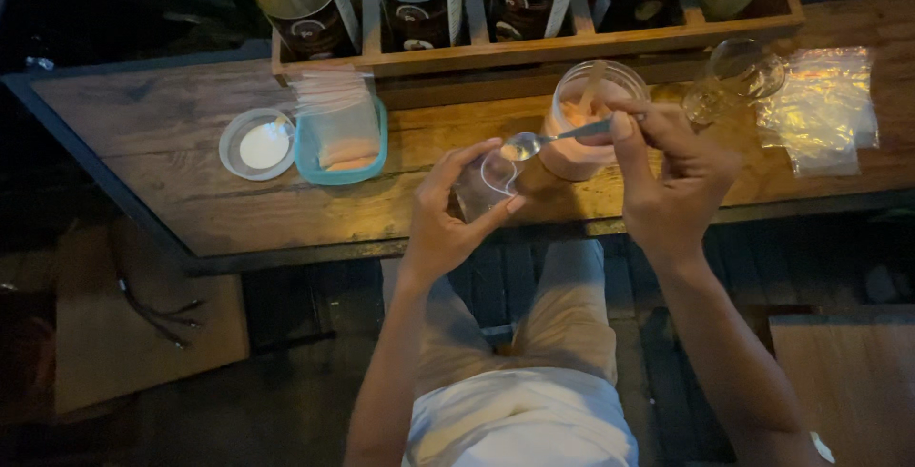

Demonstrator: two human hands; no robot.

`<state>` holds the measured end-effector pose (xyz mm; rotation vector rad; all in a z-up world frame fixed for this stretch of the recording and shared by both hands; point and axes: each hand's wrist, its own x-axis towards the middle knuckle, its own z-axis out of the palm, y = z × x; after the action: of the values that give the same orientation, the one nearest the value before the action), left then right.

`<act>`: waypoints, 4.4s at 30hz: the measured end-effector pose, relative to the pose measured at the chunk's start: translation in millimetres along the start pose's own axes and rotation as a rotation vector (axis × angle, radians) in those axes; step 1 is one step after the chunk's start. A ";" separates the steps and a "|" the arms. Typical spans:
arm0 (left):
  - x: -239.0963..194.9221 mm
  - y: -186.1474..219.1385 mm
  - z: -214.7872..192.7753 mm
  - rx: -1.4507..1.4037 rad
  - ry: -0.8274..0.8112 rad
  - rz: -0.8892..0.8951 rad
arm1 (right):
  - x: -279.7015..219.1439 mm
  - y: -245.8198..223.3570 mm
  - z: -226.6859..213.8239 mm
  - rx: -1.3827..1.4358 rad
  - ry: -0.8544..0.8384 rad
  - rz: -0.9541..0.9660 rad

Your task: The person scoops a light-colored powder from a large container into several small plastic bags using a spoon.

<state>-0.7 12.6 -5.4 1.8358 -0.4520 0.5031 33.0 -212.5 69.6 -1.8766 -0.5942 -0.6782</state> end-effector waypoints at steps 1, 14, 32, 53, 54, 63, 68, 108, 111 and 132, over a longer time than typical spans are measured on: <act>0.6 2.9 -0.8 0.000 0.005 -0.003 | -0.8 -3.9 1.8 0.001 -0.005 -0.001; -0.6 -8.8 2.2 -0.191 0.213 -0.025 | -12.6 4.3 12.7 0.008 0.041 -0.259; -4.7 -9.7 4.9 -0.250 0.276 -0.088 | -17.6 -9.8 27.6 -0.112 -0.031 -0.627; -6.2 -15.4 0.4 -0.332 0.244 -0.074 | -29.0 -10.0 38.3 -0.129 -0.134 -0.753; -6.4 -15.9 0.6 -0.329 0.239 -0.078 | -29.9 -8.8 39.3 -0.100 -0.127 -0.739; -2.4 -11.7 0.9 -0.211 0.164 -0.074 | -21.0 -1.2 30.7 -0.066 0.044 -0.529; 0.9 -0.9 5.6 -0.185 0.113 -0.050 | -17.3 15.4 12.8 0.019 0.059 -0.375; 13.4 5.7 14.1 -0.051 -0.063 -0.184 | 38.7 101.2 -0.3 -0.120 0.064 -0.121; 14.1 7.4 13.0 -0.047 -0.079 -0.173 | 36.0 105.1 0.4 -0.147 0.059 -0.096; 10.7 5.7 8.6 -0.124 -0.053 -0.179 | 37.1 110.0 3.0 0.094 0.056 0.068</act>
<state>6.2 2.0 2.5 1.7534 -0.3427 0.2988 133.7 -246.6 22.8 -1.7767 -0.5150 -0.6457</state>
